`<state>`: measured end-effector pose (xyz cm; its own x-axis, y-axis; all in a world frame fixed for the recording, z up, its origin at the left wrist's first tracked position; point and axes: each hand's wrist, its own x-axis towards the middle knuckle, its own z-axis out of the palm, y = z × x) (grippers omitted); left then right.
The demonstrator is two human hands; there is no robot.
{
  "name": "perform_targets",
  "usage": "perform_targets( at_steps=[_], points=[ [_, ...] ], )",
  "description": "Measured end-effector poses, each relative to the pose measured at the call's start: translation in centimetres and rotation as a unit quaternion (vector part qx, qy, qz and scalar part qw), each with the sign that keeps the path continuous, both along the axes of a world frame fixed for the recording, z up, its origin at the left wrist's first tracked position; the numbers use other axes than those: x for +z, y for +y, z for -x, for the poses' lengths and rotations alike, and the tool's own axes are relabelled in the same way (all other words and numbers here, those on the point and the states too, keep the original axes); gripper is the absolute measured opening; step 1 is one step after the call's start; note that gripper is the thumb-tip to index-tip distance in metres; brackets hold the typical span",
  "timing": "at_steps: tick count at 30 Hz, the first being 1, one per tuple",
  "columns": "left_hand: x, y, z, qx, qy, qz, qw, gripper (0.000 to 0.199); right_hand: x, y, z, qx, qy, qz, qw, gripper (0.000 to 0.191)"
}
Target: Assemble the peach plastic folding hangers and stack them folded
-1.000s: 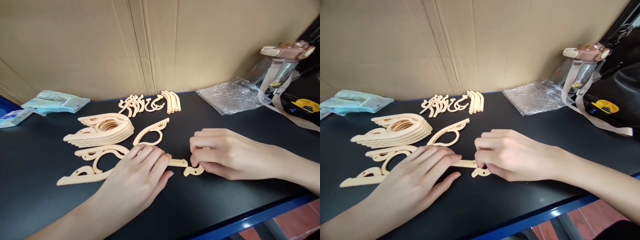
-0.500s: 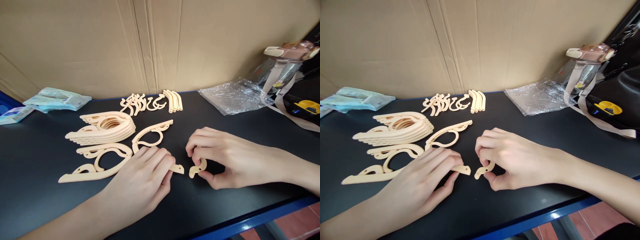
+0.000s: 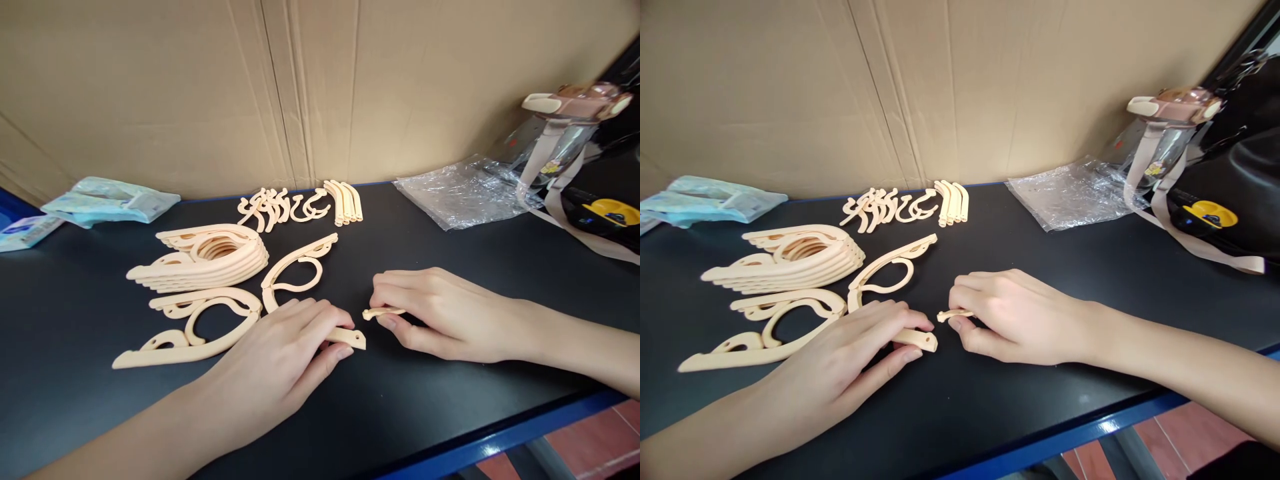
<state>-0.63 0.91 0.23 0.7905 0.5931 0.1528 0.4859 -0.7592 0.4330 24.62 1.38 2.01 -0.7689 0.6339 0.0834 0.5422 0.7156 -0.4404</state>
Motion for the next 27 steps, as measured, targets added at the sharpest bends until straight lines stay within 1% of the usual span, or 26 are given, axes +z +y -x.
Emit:
perform_targets(
  at_steps=[3, 6, 10, 15, 20, 24, 27],
  points=[
    [0.1, 0.0, -0.2, -0.013, 0.01, -0.033, 0.999, 0.018, -0.3, 0.0, 0.3, 0.016, -0.021, -0.018, 0.999, 0.028],
    [0.1, 0.0, -0.4, -0.018, 0.021, -0.065, 0.997, 0.024, -0.4, -0.2, 0.5, 0.03, -0.019, -0.032, 0.999, 0.028],
    [0.0, 0.1, -0.4, -0.018, 0.024, -0.098, 0.995, 0.025, -0.7, -0.6, 0.8, 0.036, -0.019, -0.064, 0.997, 0.028],
    [0.1, -0.1, -0.6, -0.018, 0.031, -0.116, 0.993, 0.03, -1.2, -1.0, 1.1, 0.045, -0.029, -0.126, 0.991, 0.031],
    [0.2, -0.5, -0.9, -0.027, 0.053, -0.15, 0.987, 0.039, -1.6, -1.4, 1.1, 0.046, -0.05, -0.19, 0.979, 0.032],
    [0.2, -0.5, -0.9, -0.033, 0.055, -0.149, 0.987, 0.041, -1.9, -1.5, 1.2, 0.049, -0.054, -0.232, 0.97, 0.031],
    [0.3, -0.3, -1.0, -0.035, 0.053, -0.147, 0.987, 0.041, -2.1, -1.5, 1.3, 0.049, -0.048, -0.247, 0.967, 0.031]
  ],
)
